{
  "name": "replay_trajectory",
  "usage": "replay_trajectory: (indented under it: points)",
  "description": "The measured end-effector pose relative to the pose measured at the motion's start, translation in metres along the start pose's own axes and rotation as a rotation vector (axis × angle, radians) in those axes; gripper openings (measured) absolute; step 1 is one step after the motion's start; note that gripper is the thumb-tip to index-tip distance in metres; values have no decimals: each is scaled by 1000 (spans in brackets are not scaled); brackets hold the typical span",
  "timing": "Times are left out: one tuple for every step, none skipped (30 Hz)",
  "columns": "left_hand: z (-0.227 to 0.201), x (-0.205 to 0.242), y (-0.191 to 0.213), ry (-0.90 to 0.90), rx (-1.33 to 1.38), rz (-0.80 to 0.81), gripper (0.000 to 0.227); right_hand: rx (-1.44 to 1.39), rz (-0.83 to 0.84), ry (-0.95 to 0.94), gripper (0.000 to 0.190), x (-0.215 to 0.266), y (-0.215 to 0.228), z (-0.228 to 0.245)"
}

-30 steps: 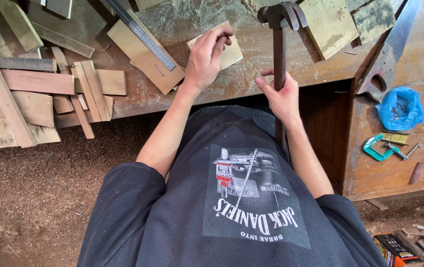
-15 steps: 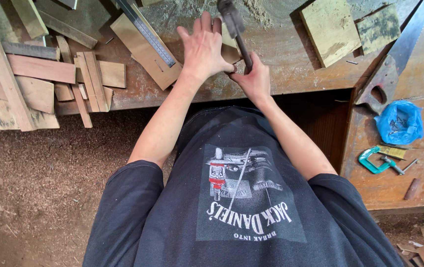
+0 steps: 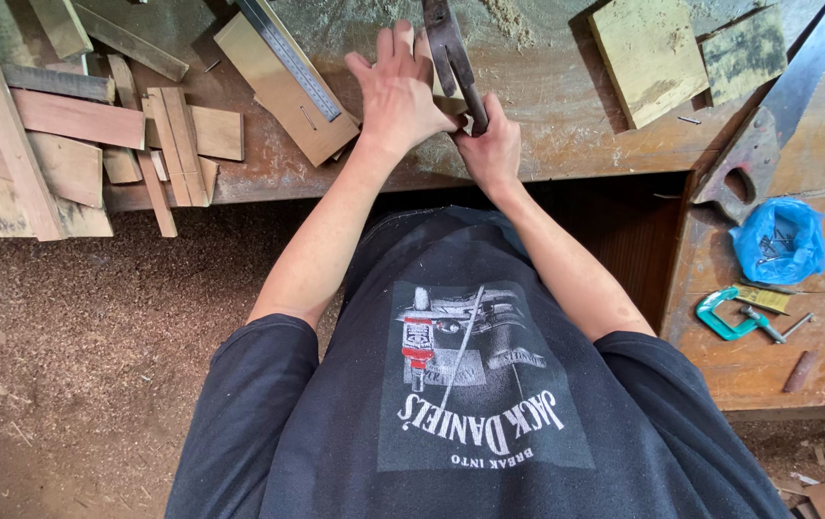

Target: The person saws a small wooden block, then assembles several cut pieces into a square frame on the workbench. They pick up a nail and hammer, then drive the nail into the frame to secure the pieces together.

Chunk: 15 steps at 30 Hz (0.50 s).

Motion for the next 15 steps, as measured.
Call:
replay_trajectory:
  points:
    - [0,-1,2,18,5,8,125,-13,-13,13,33,-1,1,1]
    - [1,0,3,36,11,21,126,-11,-16,-3,32,0,1,1]
    - [1,0,6,36,25,13,124,-8,-19,-19,31,0,1,0]
    - [2,1,9,33,40,7,123,-5,-23,-36,30,1,2,-1]
    - [1,1,12,31,55,1,121,-12,-18,-53,30,2,2,-2]
    - [2,1,11,39,40,26,122,-18,-16,-69,30,2,3,-3]
    - [2,0,10,46,24,50,122,-26,-14,-85,31,1,3,-4]
    - [3,0,8,54,7,75,122,-32,-16,-85,31,1,3,-3]
    - [3,-1,10,44,-3,56,124,-38,-17,-85,31,0,4,-3]
    - [1,-1,10,34,-11,37,126,-44,-18,-86,31,1,4,-3]
    - [0,-2,10,24,-20,19,127,-45,-22,-79,30,1,5,-3]
    - [-1,-3,9,22,-13,14,127,-46,-27,-72,30,0,6,-3]
    - [-1,-4,9,20,-6,9,126,-47,-32,-65,29,0,7,-2]
    - [-2,-4,8,20,0,5,125,-51,-27,-75,29,1,6,-3]
    - [-2,-5,9,17,-3,0,125,-54,-21,-85,29,1,6,-4]
Point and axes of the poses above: each hand's wrist, its own x-axis away from the middle knuckle, its own y-axis out of the back of the hand, z = x × y, the point moved 8 cm from there along -x, towards the middle knuckle, and after that the axes turned 3 degrees about x, right-handed, at the moved point
